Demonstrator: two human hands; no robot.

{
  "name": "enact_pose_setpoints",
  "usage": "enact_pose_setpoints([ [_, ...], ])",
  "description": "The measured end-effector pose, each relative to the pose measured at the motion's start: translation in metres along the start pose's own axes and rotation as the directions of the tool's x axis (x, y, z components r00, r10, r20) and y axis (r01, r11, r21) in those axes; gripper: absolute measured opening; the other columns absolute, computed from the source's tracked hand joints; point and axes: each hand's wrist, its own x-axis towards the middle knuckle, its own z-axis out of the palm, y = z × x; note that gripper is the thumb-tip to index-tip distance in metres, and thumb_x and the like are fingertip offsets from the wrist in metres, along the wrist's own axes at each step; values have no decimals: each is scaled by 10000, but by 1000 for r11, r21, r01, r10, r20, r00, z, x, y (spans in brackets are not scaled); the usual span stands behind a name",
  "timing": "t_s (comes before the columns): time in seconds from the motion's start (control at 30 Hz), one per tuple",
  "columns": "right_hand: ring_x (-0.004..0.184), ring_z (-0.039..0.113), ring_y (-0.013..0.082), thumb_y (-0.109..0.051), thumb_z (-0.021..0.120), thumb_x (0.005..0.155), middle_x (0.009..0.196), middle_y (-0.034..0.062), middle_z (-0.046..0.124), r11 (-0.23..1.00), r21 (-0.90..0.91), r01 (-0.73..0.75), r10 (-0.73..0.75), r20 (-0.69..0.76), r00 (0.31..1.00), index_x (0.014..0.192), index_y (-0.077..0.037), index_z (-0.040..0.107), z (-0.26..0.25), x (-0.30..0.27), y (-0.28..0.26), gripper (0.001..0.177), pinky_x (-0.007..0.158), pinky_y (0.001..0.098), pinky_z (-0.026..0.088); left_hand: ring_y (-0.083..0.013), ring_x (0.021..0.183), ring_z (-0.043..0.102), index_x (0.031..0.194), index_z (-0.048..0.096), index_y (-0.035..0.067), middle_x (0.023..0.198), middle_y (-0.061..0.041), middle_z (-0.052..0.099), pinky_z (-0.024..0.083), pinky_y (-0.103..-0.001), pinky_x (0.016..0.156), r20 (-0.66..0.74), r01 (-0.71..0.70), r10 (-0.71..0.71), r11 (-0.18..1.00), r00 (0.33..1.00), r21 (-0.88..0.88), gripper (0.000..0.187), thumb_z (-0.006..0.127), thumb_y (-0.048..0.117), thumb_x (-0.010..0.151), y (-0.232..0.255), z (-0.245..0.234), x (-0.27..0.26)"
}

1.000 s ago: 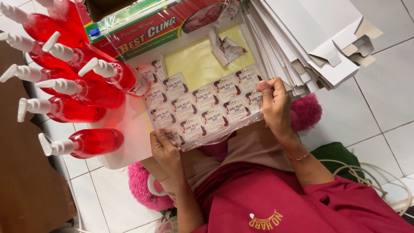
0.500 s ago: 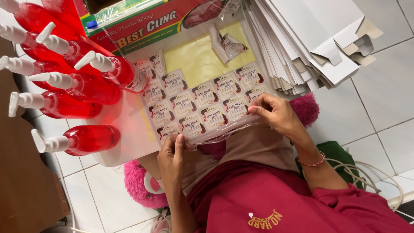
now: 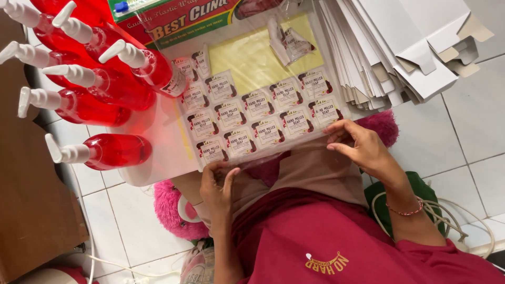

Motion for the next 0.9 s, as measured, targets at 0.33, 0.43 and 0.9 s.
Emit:
enact_pose_setpoints([
  [0.33,747,710,219,-123,826,836,797,0,737,947,-319,49,-142,-277,950,928,-180,599,47,2,72,252,693,333,544,-269,871,718,1135,552,122,925,-58,702,574,-370,810,-115,37,-9,970,993,241,467,830,360,843,-44,13,-19],
  [0.43,760,719,186,-180,799,866,790,-44,731,924,-381,31,-143,-269,952,943,-252,623,41,-3,64,205,699,318,560,-247,854,714,1080,577,134,898,-30,685,572,-342,794,-118,15,17,963,993,269,437,814,407,833,-45,3,-21],
  [0.9,1071,646,214,-327,478,1138,1225,173,667,877,346,334,-218,-333,917,1383,-32,552,16,120,-23,390,884,378,599,-316,1441,465,1385,597,135,1493,-99,542,365,-431,1185,-115,-726,726,686,678,54,405,604,40,991,90,106,71],
])
